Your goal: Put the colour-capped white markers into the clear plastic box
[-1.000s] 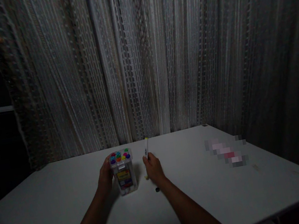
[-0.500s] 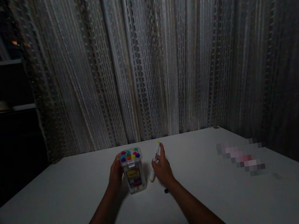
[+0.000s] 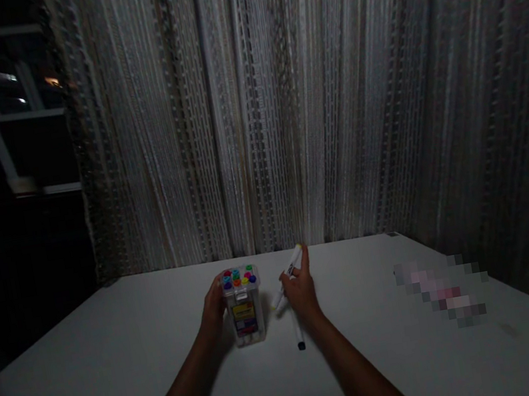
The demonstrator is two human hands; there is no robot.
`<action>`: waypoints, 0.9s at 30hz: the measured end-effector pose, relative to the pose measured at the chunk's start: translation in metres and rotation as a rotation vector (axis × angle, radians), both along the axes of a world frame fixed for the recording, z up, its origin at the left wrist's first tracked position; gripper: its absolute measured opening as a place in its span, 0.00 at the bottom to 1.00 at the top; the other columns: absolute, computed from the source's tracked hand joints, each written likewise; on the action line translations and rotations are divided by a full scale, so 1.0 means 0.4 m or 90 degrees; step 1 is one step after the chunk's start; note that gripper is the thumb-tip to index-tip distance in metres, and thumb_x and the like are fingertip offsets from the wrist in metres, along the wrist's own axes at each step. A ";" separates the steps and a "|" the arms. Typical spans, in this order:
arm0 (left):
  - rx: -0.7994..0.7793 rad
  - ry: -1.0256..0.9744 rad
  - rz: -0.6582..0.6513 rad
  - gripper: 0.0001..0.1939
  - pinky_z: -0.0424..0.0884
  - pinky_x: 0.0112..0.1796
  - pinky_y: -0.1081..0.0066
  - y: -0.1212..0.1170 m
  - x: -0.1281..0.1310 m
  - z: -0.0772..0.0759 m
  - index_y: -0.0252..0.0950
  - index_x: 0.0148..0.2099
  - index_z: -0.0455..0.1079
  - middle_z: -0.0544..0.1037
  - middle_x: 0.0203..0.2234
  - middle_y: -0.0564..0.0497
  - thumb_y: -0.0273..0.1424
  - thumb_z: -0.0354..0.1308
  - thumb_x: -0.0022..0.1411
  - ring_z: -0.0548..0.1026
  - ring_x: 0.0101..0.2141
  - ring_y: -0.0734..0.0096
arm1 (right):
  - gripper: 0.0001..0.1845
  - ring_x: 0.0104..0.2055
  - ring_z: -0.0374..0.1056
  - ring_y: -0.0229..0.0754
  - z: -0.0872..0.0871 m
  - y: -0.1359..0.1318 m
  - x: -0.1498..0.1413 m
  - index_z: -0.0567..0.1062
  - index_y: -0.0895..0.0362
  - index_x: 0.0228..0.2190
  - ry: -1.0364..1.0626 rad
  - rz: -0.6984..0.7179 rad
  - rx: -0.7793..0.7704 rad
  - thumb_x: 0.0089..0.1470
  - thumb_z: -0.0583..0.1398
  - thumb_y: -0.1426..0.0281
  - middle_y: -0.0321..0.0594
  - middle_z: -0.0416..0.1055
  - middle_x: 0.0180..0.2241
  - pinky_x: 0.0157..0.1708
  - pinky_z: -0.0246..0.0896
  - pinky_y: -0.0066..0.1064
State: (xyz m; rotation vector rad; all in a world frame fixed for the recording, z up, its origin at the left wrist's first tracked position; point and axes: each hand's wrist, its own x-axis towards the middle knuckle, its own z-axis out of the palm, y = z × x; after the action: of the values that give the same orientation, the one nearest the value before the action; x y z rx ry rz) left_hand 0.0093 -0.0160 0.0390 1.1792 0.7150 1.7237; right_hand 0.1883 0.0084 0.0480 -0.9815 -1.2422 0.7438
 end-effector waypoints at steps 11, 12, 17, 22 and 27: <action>0.042 0.007 -0.017 0.26 0.69 0.36 0.67 -0.007 0.000 0.014 0.34 0.43 0.68 0.77 0.34 0.46 0.50 0.56 0.51 0.75 0.36 0.62 | 0.43 0.17 0.62 0.32 0.274 -0.010 -0.088 0.40 0.52 0.59 -0.179 0.098 0.247 0.46 0.56 0.69 0.32 0.68 0.28 0.17 0.59 0.24; 0.046 0.010 -0.016 0.25 0.69 0.36 0.67 -0.008 0.000 0.015 0.34 0.43 0.67 0.77 0.34 0.46 0.50 0.56 0.52 0.75 0.35 0.62 | 0.40 0.18 0.62 0.32 0.270 -0.006 -0.103 0.44 0.53 0.58 -0.212 0.103 0.254 0.47 0.55 0.70 0.32 0.68 0.27 0.18 0.58 0.24; 0.061 0.034 -0.014 0.25 0.68 0.33 0.70 -0.011 -0.002 0.021 0.34 0.43 0.67 0.76 0.34 0.46 0.50 0.55 0.53 0.74 0.34 0.64 | 0.28 0.21 0.62 0.34 0.220 0.008 -0.136 0.57 0.56 0.51 -0.411 0.115 0.238 0.47 0.53 0.74 0.31 0.66 0.23 0.23 0.56 0.25; 0.074 0.034 -0.017 0.25 0.68 0.35 0.70 -0.004 -0.006 0.016 0.34 0.43 0.67 0.75 0.35 0.46 0.50 0.55 0.53 0.73 0.35 0.65 | 0.10 0.26 0.62 0.37 0.176 0.008 -0.135 0.69 0.58 0.33 -0.532 0.072 0.246 0.44 0.54 0.75 0.36 0.67 0.24 0.27 0.55 0.27; 0.070 0.039 -0.010 0.26 0.67 0.35 0.70 0.003 -0.008 0.011 0.34 0.43 0.67 0.75 0.34 0.47 0.52 0.54 0.52 0.73 0.35 0.66 | 0.06 0.28 0.63 0.39 0.161 0.013 -0.134 0.70 0.58 0.21 -0.551 0.062 0.224 0.44 0.54 0.74 0.38 0.68 0.23 0.31 0.55 0.29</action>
State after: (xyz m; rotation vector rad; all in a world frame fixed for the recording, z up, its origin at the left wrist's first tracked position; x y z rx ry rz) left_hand 0.0062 -0.0150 0.0436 1.3152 0.6530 1.7385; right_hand 0.1347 0.0136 0.1123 -0.9745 -2.0951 0.1243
